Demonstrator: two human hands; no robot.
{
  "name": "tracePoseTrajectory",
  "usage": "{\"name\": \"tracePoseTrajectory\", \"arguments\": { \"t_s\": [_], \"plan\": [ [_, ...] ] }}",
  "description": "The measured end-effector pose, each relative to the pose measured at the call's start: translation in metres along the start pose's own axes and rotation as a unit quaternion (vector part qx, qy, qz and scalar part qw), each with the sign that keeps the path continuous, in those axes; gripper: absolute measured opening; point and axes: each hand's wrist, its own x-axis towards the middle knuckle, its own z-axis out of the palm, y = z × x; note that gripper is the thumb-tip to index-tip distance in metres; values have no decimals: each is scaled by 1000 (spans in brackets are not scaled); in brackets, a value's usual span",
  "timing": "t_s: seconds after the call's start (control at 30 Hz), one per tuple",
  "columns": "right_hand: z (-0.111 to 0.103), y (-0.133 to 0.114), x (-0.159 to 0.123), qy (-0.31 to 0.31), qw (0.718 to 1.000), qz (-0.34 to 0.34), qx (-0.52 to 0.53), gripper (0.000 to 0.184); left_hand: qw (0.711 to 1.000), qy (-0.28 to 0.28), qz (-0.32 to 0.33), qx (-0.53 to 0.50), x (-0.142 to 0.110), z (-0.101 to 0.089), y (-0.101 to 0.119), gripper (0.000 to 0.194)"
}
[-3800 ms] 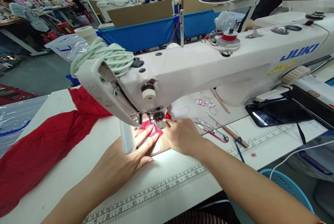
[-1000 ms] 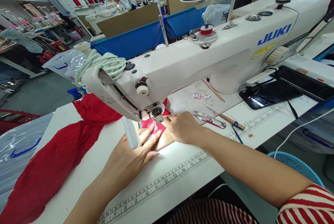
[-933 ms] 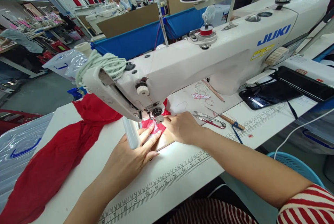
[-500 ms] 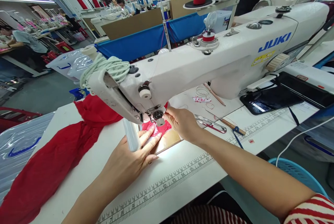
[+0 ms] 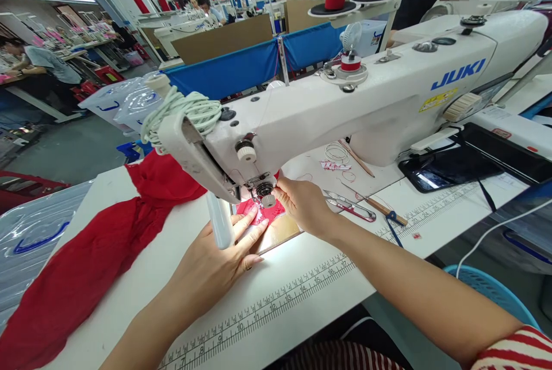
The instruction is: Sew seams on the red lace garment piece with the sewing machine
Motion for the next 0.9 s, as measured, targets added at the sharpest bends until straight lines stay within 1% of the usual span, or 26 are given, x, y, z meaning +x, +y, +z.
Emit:
{"name": "tracePoseTrajectory", "arguments": {
  "t_s": [0.13,0.33,0.53,0.73,0.9],
  "plan": [
    [3,1,-1,22,999,-6,-27,21,1000,8,8,17,0,0,-1,50],
    [5,3,0,15,999,-4,-29,23,999,7,12,31,0,1,-1,50],
    [4,3,0,17,999,-11,-37,23,1000,11,11,17,-1,1,-1,48],
    [2,1,1,7,1000,2,-30,26,1000,-24,-3,-5,0,1,-1,43],
    [2,0,1,7,1000,1,-16,26,1000,-14,4,-6,1,1,-1,43]
  ]
}}
